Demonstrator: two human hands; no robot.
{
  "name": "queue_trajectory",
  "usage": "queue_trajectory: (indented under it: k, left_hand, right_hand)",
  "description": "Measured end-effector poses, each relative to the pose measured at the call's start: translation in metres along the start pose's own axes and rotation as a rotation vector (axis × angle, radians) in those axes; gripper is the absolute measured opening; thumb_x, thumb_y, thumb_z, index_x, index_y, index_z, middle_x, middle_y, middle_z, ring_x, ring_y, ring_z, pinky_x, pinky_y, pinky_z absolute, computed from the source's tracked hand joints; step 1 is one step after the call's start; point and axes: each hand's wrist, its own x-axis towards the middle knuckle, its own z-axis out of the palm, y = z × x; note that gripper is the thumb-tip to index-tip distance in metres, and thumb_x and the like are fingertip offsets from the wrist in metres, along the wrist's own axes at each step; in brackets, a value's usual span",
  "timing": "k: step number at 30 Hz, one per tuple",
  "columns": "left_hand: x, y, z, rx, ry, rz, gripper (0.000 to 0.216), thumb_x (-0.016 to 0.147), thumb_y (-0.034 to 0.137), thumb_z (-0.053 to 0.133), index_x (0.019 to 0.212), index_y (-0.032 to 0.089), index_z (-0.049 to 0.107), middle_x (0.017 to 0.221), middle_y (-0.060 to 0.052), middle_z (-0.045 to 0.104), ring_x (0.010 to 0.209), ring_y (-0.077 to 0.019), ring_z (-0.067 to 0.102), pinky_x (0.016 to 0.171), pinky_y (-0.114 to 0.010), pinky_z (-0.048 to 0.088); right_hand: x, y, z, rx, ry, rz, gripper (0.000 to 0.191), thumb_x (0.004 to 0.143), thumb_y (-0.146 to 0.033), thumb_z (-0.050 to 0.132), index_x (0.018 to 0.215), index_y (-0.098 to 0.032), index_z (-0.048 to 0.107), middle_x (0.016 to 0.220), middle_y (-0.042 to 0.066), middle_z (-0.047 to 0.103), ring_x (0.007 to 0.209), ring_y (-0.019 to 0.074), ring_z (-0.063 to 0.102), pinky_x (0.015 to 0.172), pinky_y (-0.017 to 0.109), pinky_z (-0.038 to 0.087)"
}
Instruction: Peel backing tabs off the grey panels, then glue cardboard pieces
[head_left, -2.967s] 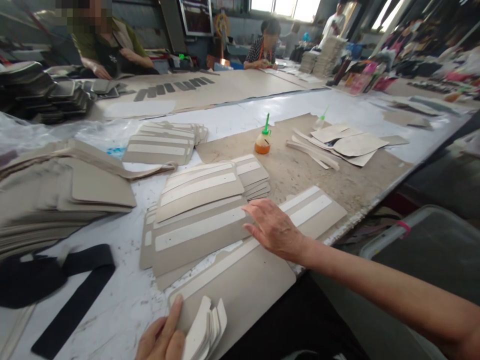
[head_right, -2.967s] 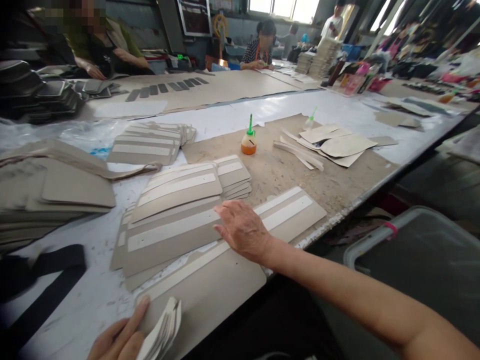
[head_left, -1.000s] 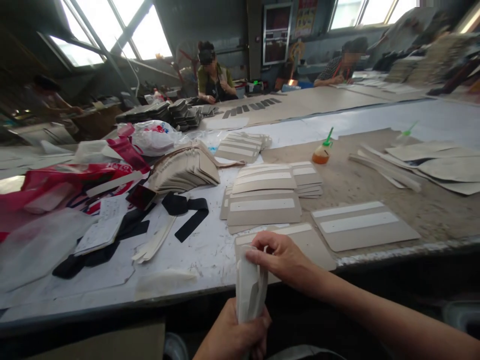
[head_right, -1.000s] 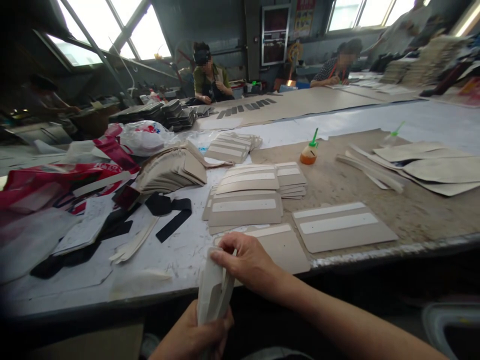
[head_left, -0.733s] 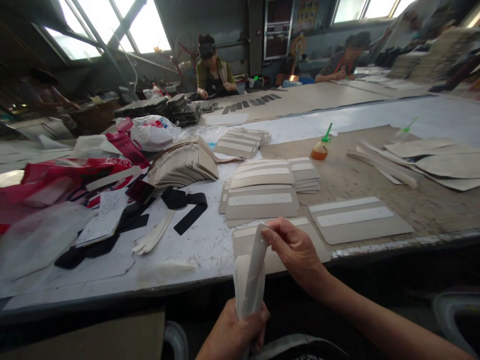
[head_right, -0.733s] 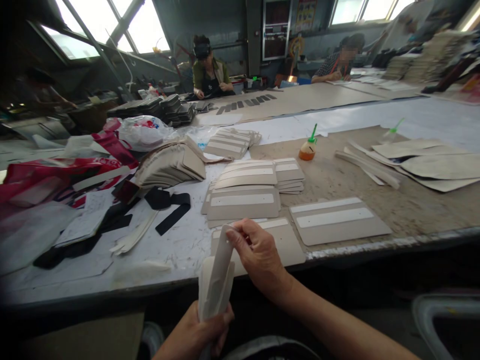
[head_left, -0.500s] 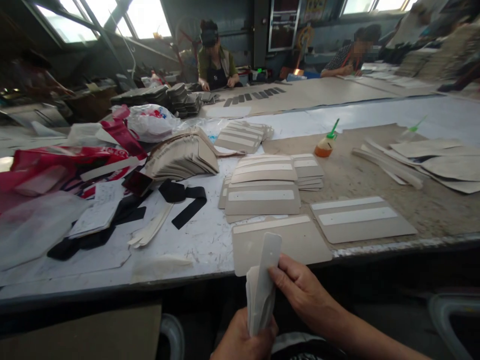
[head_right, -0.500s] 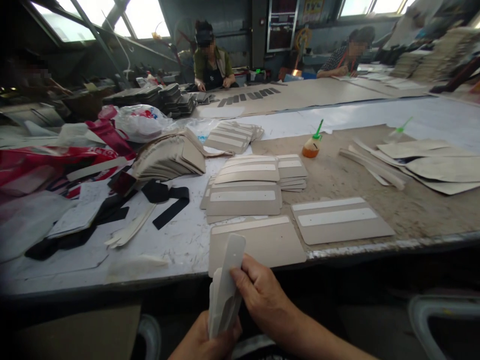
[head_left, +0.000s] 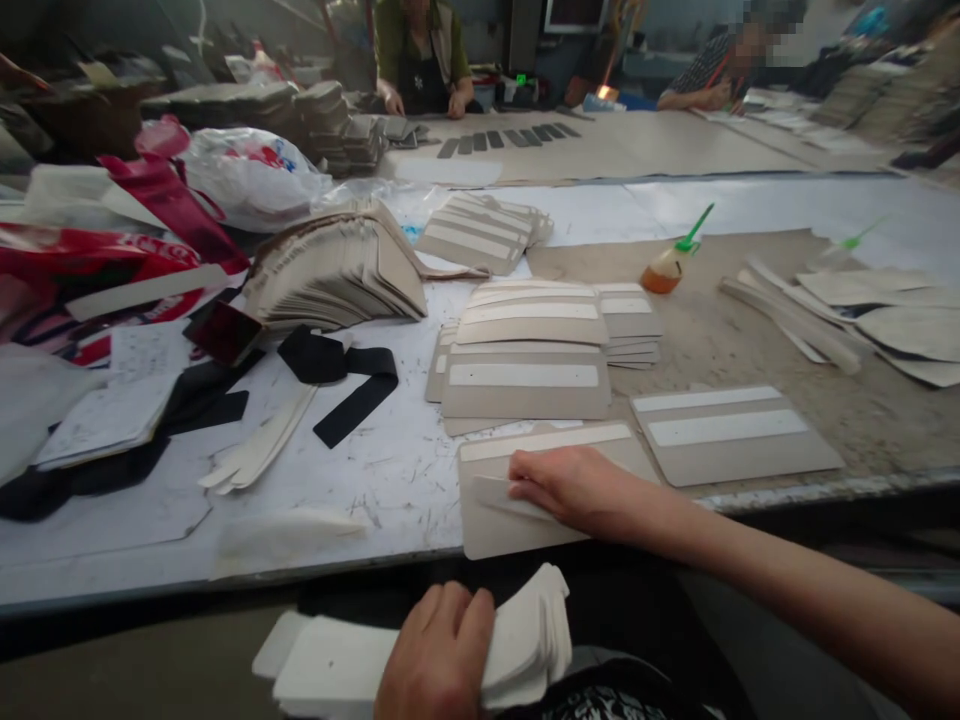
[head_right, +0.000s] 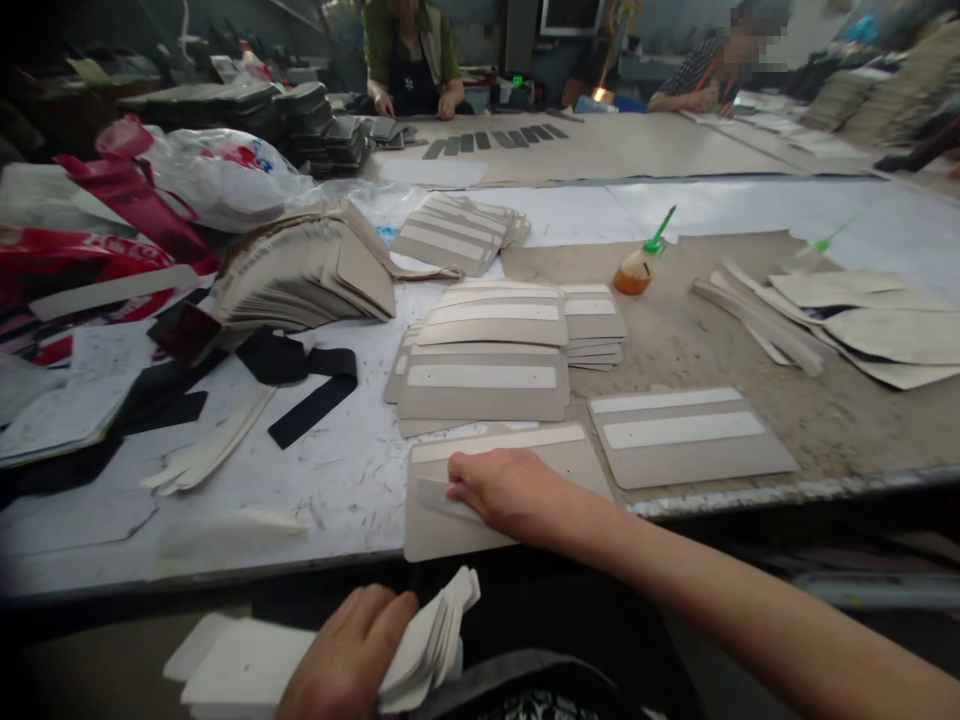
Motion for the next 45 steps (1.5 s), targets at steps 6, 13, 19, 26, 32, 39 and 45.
queue_trajectory:
  k: [6,13,19,26,32,39,45]
  left_hand:
    - [0.035,-0.001,0.019,0.111,0.086,0.105,0.028,0.076,-0.001,0.036,0.09,0.013,0.056,0.134,-0.017,0.043,0.129,-0.0314,0.035,0.097,-0.045,0.047]
    - [0.039,-0.005,0.028,0.044,0.035,0.117,0.029,0.071,-0.005,0.033,0.08,0.014,0.052,0.141,-0.018,0.039,0.134,-0.0309,0.029,0.099,-0.047,0.047]
    - [0.04,-0.004,0.025,0.041,0.006,0.121,0.03,0.069,-0.008,0.035,0.081,0.013,0.054,0.142,-0.019,0.039,0.135,-0.0315,0.029,0.102,-0.046,0.044]
    - [0.04,-0.004,0.023,0.018,-0.018,0.098,0.03,0.069,-0.007,0.035,0.081,0.014,0.054,0.144,-0.017,0.037,0.135,-0.0308,0.028,0.103,-0.046,0.043]
    - [0.04,-0.003,0.022,0.02,-0.024,0.086,0.032,0.071,-0.008,0.035,0.082,0.015,0.054,0.144,-0.014,0.039,0.136,-0.0299,0.027,0.103,-0.046,0.043]
    - [0.038,-0.004,0.023,0.019,-0.029,0.104,0.025,0.076,-0.003,0.037,0.08,0.015,0.053,0.144,-0.014,0.039,0.136,-0.0313,0.028,0.104,-0.045,0.042]
    - [0.037,-0.005,0.024,0.029,-0.036,0.101,0.026,0.075,-0.004,0.035,0.08,0.016,0.052,0.145,-0.013,0.038,0.136,-0.0308,0.027,0.103,-0.046,0.042]
  right_hand:
    - [0.022,-0.004,0.008,-0.29,-0.06,-0.027,0.021,0.092,-0.033,0.048,0.09,-0.018,0.063,0.082,0.009,0.072,0.072,0.0226,0.065,0.056,0.027,0.037]
    - [0.025,0.0,0.007,-0.297,-0.103,-0.018,0.027,0.094,-0.033,0.042,0.093,-0.015,0.063,0.084,0.01,0.072,0.077,0.0237,0.067,0.06,0.028,0.041]
    - [0.027,0.002,0.006,-0.259,-0.117,-0.018,0.026,0.094,-0.031,0.043,0.092,-0.015,0.063,0.083,0.01,0.072,0.077,0.0235,0.067,0.061,0.028,0.041]
    - [0.03,0.003,0.006,-0.26,-0.138,-0.024,0.024,0.093,-0.031,0.043,0.094,-0.016,0.062,0.085,0.011,0.072,0.079,0.0253,0.068,0.059,0.028,0.039]
    - [0.031,0.005,0.009,-0.259,-0.142,-0.013,0.024,0.093,-0.031,0.042,0.095,-0.017,0.062,0.087,0.01,0.072,0.08,0.0246,0.067,0.061,0.028,0.04]
    - [0.03,0.009,0.013,-0.253,-0.114,-0.048,0.024,0.093,-0.031,0.042,0.095,-0.016,0.061,0.085,0.01,0.072,0.079,0.025,0.068,0.06,0.028,0.04]
    - [0.031,0.008,0.013,-0.254,-0.123,-0.032,0.025,0.093,-0.031,0.041,0.097,-0.017,0.062,0.086,0.011,0.072,0.082,0.0253,0.068,0.062,0.029,0.042]
